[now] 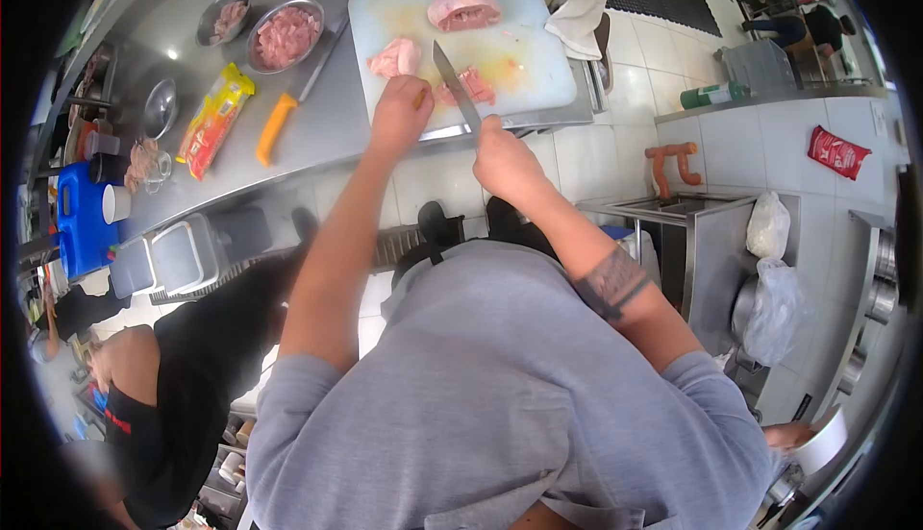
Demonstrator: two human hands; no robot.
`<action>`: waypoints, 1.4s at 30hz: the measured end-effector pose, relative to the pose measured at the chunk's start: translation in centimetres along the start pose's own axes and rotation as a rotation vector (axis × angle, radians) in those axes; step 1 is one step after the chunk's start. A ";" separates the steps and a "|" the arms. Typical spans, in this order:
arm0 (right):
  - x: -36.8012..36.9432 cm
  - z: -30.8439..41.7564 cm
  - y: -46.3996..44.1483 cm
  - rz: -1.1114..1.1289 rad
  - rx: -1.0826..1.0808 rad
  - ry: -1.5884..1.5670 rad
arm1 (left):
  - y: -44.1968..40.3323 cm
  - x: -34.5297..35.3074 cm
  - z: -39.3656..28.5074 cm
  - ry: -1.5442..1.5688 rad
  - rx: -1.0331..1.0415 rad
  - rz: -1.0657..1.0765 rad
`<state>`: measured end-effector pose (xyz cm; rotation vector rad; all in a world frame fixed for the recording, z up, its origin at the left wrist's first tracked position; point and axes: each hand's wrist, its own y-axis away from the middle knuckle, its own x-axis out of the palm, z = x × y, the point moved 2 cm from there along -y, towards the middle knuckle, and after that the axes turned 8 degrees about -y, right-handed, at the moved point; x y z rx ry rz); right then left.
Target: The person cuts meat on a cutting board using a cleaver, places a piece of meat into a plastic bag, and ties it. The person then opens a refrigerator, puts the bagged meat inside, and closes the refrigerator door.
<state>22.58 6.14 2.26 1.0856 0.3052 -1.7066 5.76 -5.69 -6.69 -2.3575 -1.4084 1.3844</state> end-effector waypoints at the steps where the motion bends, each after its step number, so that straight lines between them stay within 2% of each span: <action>1: -0.1 0.0 -0.6 0.083 0.017 0.013 | -0.2 -0.2 0.1 -0.004 -0.002 -0.005; 4: -2.2 0.7 -1.4 0.077 0.001 0.010 | 0.4 -0.5 -0.1 0.008 -0.004 0.031; 6: -4.6 1.4 -0.3 0.025 0.004 -0.039 | 0.8 -0.6 0.1 0.034 -0.103 0.044; 8: -5.1 -0.7 0.4 -0.004 0.011 -0.086 | 1.0 -0.4 -0.4 0.049 -0.111 0.061; 10: -4.5 -5.6 0.3 -0.281 0.041 -0.303 | 0.7 0.1 -0.9 0.067 -0.115 0.074; 11: -5.2 -6.2 0.6 -0.282 0.037 -0.300 | 0.5 0.6 -1.2 0.066 -0.054 0.118; 13: -5.4 -7.5 1.7 -0.117 0.350 -0.989 | -0.1 1.5 -1.8 0.071 0.013 0.164; 14: -5.1 -8.2 1.9 -0.148 0.408 -1.089 | -0.5 1.9 -1.9 0.095 -0.035 0.176; 17: -3.9 -10.9 1.8 -0.126 0.446 -1.229 | -1.0 3.1 -1.7 0.100 -0.061 0.197; 22: -0.7 -12.1 1.2 -0.070 0.444 -1.228 | -2.0 4.6 -3.0 0.127 -0.080 0.217; 24: 1.9 -10.5 0.7 -0.037 0.454 -1.217 | -2.8 5.3 -4.6 -0.030 0.077 0.110; 27: 4.6 -5.8 -0.1 0.018 0.437 -1.276 | -3.2 7.2 -5.1 -0.017 -0.052 0.011; 30: 5.1 -2.5 -0.7 0.071 0.385 -1.266 | -4.2 6.2 -4.6 0.052 -0.074 -0.085; 32: 4.0 0.1 -1.3 0.115 0.340 -1.242 | -4.9 3.4 -4.4 0.129 -0.130 -0.130; 34: 3.1 3.1 -2.0 0.132 0.302 -1.210 | -7.3 -0.3 -3.4 0.040 -0.109 -0.227; 38: -0.8 11.9 -6.0 0.172 -0.097 -0.984 | -13.1 -9.5 -0.4 -0.117 -0.102 -0.410; 42: -1.4 16.9 -9.5 0.197 -0.109 -0.919 | -15.6 -15.1 5.5 -0.235 -0.133 -0.406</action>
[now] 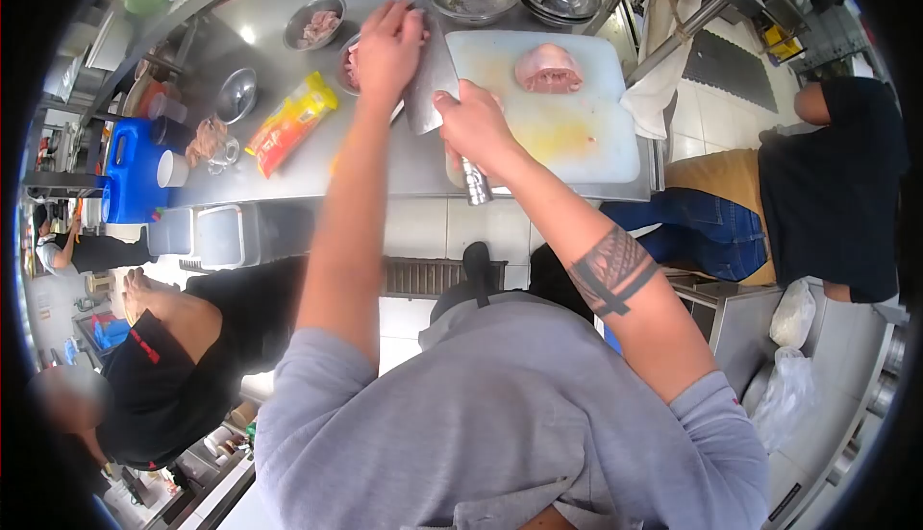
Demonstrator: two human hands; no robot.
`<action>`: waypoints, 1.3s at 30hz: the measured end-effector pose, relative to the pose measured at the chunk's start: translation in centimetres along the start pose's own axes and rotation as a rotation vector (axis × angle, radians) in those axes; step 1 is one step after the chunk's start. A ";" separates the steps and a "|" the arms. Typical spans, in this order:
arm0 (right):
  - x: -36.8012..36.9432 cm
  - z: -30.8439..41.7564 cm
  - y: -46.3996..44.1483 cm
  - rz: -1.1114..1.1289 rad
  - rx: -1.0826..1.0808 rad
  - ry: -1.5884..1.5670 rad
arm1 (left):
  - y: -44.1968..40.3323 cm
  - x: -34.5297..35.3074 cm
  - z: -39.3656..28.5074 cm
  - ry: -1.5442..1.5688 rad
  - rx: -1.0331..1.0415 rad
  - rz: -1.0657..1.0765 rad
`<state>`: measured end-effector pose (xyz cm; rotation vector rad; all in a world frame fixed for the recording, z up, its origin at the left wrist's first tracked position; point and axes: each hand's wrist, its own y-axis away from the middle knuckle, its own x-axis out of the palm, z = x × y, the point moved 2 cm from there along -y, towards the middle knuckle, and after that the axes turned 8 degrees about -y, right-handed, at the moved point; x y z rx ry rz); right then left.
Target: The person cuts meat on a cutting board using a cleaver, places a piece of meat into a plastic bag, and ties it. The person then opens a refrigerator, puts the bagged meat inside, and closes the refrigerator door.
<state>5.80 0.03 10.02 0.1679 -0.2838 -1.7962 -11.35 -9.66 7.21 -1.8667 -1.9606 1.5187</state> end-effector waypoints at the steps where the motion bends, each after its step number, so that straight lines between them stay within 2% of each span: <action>1: 0.2 -0.1 -0.6 -0.014 0.037 0.000 | 0.0 1.3 3.4 -0.095 -0.001 0.067; 3: 0.0 -1.6 -1.0 -0.034 0.077 -0.002 | 2.3 4.3 10.4 -0.187 0.000 0.140; 5: -1.9 -4.0 -0.8 -0.115 0.071 0.025 | 4.9 7.4 15.8 -0.636 0.252 0.212; 8: -6.7 -5.4 3.9 -0.162 0.121 0.023 | 4.1 6.6 15.1 -0.521 0.193 0.307; 9: -8.6 -6.1 5.4 -0.177 0.118 0.013 | 3.9 6.4 14.4 -0.511 0.153 0.324; 11: -12.7 -8.0 8.9 -0.305 0.199 0.035 | 3.7 5.5 12.1 -0.556 0.221 0.072; 12: -14.7 -8.8 10.7 -0.380 0.214 0.033 | 3.7 5.0 9.7 -0.398 0.201 -0.068; 13: -16.7 -9.7 12.4 -0.448 0.231 0.031 | 4.3 4.6 6.9 -0.375 0.207 -0.059; 17: -23.3 -14.3 16.7 -0.537 0.266 -0.214 | 9.4 5.7 -5.8 0.295 -0.051 0.585; 19: -24.8 -15.8 17.3 -0.596 0.334 -0.273 | 13.4 10.2 -9.5 0.265 0.266 0.615; 23: -23.0 -17.6 15.8 -0.489 0.359 -0.333 | 19.0 16.0 -13.5 0.365 0.172 0.587; 25: -20.8 -18.5 14.4 -0.459 0.368 -0.326 | 19.5 16.3 -13.8 0.378 0.153 0.562; 27: -18.2 -18.3 13.1 -0.334 0.359 -0.368 | 19.6 15.7 -13.2 0.333 0.115 0.551; 28: -17.3 -17.9 12.3 -0.287 0.332 -0.341 | 19.3 15.0 -12.5 0.313 0.112 0.546; 30: -15.2 -16.1 10.5 -0.196 0.323 -0.305 | 18.0 12.6 -9.9 0.225 0.099 0.402; 31: -14.0 -14.5 9.3 -0.131 0.311 -0.262 | 16.4 10.6 -8.9 0.107 0.162 0.295; 34: -10.2 -8.7 4.8 0.102 0.133 -0.139 | 10.1 4.4 -4.7 -0.072 0.256 0.080; 35: -8.8 -6.3 3.6 0.158 0.093 -0.106 | 7.5 2.8 -2.6 -0.114 0.273 0.073; 36: -7.6 -4.9 2.3 0.202 0.064 -0.072 | 5.4 1.7 -0.8 -0.155 0.224 0.041; 38: -6.0 -3.0 1.0 0.178 0.054 0.005 | 2.0 -0.2 2.0 -0.171 0.009 0.124; 39: -5.7 -2.7 0.7 0.144 0.050 0.080 | 1.4 -0.2 5.0 -0.169 0.010 0.127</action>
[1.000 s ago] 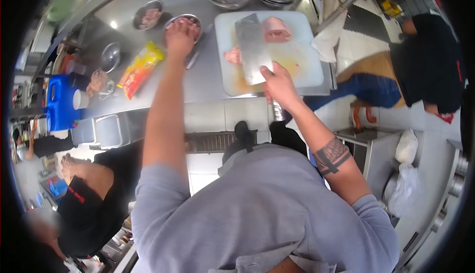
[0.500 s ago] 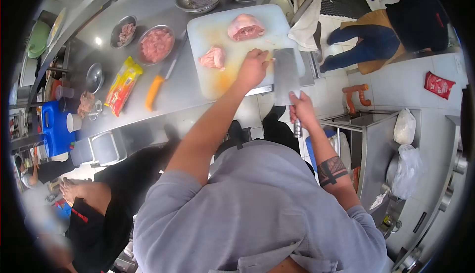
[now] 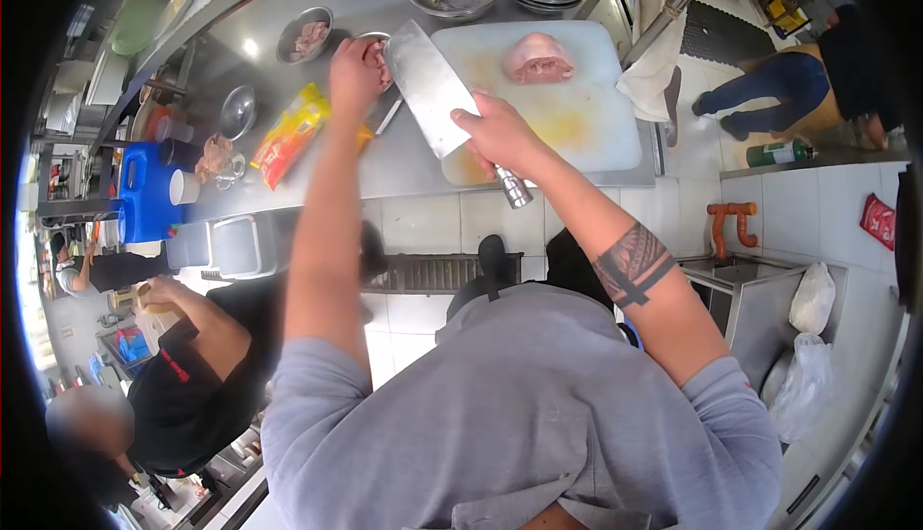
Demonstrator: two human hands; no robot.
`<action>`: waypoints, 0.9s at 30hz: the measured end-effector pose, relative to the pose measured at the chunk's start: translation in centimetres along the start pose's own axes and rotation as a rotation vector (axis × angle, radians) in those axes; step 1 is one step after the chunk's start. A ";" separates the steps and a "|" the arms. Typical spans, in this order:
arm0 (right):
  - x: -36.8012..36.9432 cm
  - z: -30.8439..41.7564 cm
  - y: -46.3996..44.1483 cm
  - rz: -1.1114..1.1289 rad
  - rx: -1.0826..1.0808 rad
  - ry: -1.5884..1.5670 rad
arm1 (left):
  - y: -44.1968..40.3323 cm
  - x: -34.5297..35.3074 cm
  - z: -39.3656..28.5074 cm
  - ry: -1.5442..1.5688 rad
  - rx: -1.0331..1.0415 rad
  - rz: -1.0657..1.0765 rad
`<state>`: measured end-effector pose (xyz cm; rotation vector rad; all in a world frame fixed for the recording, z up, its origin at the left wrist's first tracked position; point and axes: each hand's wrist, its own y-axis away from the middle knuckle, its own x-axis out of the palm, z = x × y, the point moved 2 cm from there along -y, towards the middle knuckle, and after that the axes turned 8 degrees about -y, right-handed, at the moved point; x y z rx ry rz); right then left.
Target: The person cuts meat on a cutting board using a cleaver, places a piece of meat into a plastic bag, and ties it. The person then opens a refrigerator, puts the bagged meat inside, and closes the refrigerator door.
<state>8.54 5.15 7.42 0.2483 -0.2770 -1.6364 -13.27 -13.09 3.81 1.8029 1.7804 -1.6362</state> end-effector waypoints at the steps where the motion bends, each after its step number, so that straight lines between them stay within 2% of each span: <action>1: -0.3 -0.7 -0.3 -0.016 -0.034 0.016 | -0.1 1.4 3.8 -0.120 -0.003 0.096; 2: -0.9 -0.8 0.5 -0.022 -0.032 0.019 | 0.0 2.6 6.3 -0.236 -0.009 0.192; 4: -2.9 -1.3 3.5 -0.143 0.090 0.060 | 0.3 2.4 6.1 -0.209 -0.012 0.151; 6: -5.6 -6.1 5.9 -0.390 -0.218 0.431 | 2.9 1.2 1.0 0.023 -0.087 0.323; 8: -6.8 -5.7 10.6 -0.494 -0.003 0.521 | 6.9 2.7 -2.5 0.217 -0.076 0.573; 10: -8.4 -8.3 13.6 -0.523 0.035 0.756 | 10.4 4.8 -6.4 0.264 -0.039 0.533; 12: -10.0 -10.7 15.6 -0.475 0.103 0.817 | 12.2 7.8 -8.2 0.065 0.154 0.414; 13: -10.0 -11.0 16.0 -0.417 0.175 0.876 | 11.8 7.7 -9.5 0.056 0.150 0.404; 15: -9.3 -10.7 15.9 -0.398 0.181 0.851 | 10.8 7.5 -10.6 0.015 0.025 0.569; 19: -8.7 -11.4 15.9 -0.399 0.171 0.846 | 12.4 8.6 -11.5 -0.010 0.041 0.530; 21: -8.8 -11.9 15.9 -0.412 0.161 0.837 | 13.2 8.6 -12.1 0.033 0.264 0.545; 22: -8.5 -12.2 15.8 -0.420 0.161 0.824 | 12.9 8.6 -11.6 0.036 0.267 0.554; 24: -8.8 -12.9 15.9 -0.425 0.140 0.812 | 12.8 8.8 -11.6 0.072 0.371 0.722; 27: -9.5 -13.2 16.2 -0.437 0.133 0.785 | 11.6 5.8 -13.9 0.110 0.373 0.738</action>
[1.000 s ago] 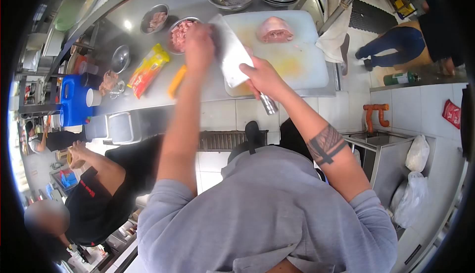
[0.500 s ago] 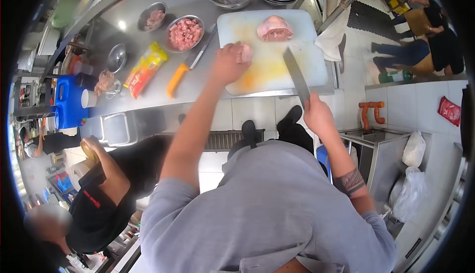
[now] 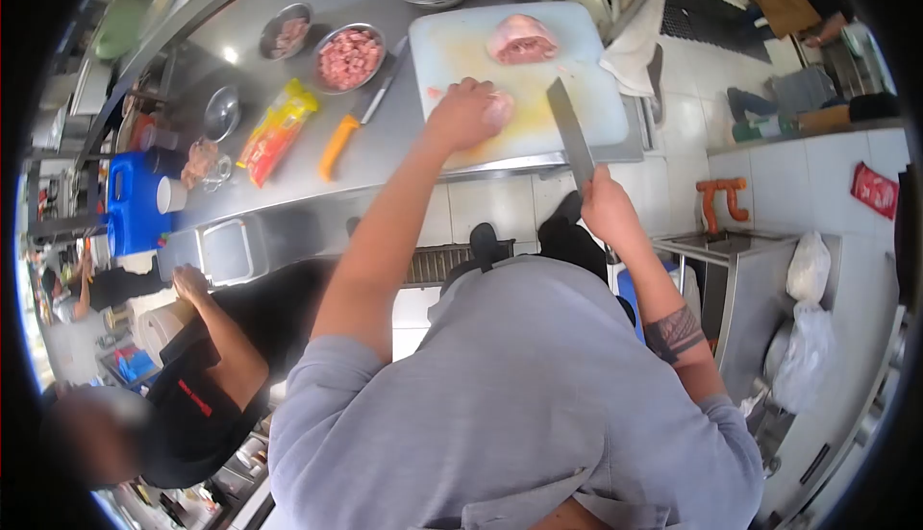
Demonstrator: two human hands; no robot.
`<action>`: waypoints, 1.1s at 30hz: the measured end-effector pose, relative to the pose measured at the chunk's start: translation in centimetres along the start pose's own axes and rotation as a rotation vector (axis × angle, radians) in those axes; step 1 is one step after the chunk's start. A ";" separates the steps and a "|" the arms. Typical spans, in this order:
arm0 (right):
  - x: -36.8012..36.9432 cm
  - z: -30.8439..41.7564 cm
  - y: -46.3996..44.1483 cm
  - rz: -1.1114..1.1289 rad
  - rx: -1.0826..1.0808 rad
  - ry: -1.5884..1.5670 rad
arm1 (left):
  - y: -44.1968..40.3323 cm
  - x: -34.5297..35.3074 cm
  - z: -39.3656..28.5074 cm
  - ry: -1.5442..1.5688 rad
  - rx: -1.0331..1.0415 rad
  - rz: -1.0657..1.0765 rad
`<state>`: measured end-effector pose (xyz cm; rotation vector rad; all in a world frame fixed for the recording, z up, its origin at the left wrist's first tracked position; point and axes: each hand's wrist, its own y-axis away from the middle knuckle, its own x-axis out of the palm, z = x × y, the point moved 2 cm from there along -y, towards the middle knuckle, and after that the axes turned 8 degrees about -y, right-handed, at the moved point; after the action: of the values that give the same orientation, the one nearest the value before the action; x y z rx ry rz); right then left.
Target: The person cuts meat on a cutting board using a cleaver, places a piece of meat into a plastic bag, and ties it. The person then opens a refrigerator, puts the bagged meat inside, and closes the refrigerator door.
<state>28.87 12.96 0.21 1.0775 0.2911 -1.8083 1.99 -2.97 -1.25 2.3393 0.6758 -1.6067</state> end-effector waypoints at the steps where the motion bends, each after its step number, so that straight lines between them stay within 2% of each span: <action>1: -0.1 0.1 -0.1 0.005 -0.001 -0.019 | 0.0 0.9 0.2 0.005 0.017 0.007; 3: -0.3 0.4 -0.1 0.009 0.020 -0.040 | -0.1 1.6 0.5 -0.040 -0.115 0.045; 10: -0.1 -0.5 0.0 -0.002 0.032 -0.087 | -1.0 0.6 -1.2 -0.061 -0.157 0.195; 16: -0.3 -0.3 0.3 -0.014 0.070 -0.126 | -0.3 0.6 -1.3 -0.050 -0.097 0.062; 18: -0.3 -0.4 0.4 -0.016 0.072 -0.129 | 0.2 1.1 -0.8 0.021 -0.017 -0.007; 22: -0.1 -0.9 0.2 -0.030 0.035 -0.155 | 1.3 1.8 -0.2 0.095 -0.011 -0.098; 24: -0.1 -1.1 0.1 -0.040 0.013 -0.156 | 1.9 2.0 0.5 0.283 -0.041 -0.171; 25: -0.1 -1.1 0.2 -0.034 0.021 -0.153 | 2.2 2.4 1.2 0.281 -0.045 -0.172; 27: -0.4 -0.9 0.2 -0.022 0.031 -0.155 | 3.0 2.9 3.2 0.855 -0.245 -0.272; 28: -0.6 -0.6 0.2 -0.017 0.044 -0.153 | 3.3 2.8 3.8 0.849 -0.253 -0.272; 30: -0.3 -0.6 0.1 -0.005 0.049 -0.154 | 3.9 3.0 5.0 1.717 -0.373 -0.326; 33: -0.2 -1.1 -0.3 0.000 0.037 -0.134 | 3.5 3.0 5.2 1.830 -0.437 -0.318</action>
<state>29.26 13.87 -0.35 0.9764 0.1783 -1.8822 0.28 -7.51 -6.22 2.7000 1.3915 1.0803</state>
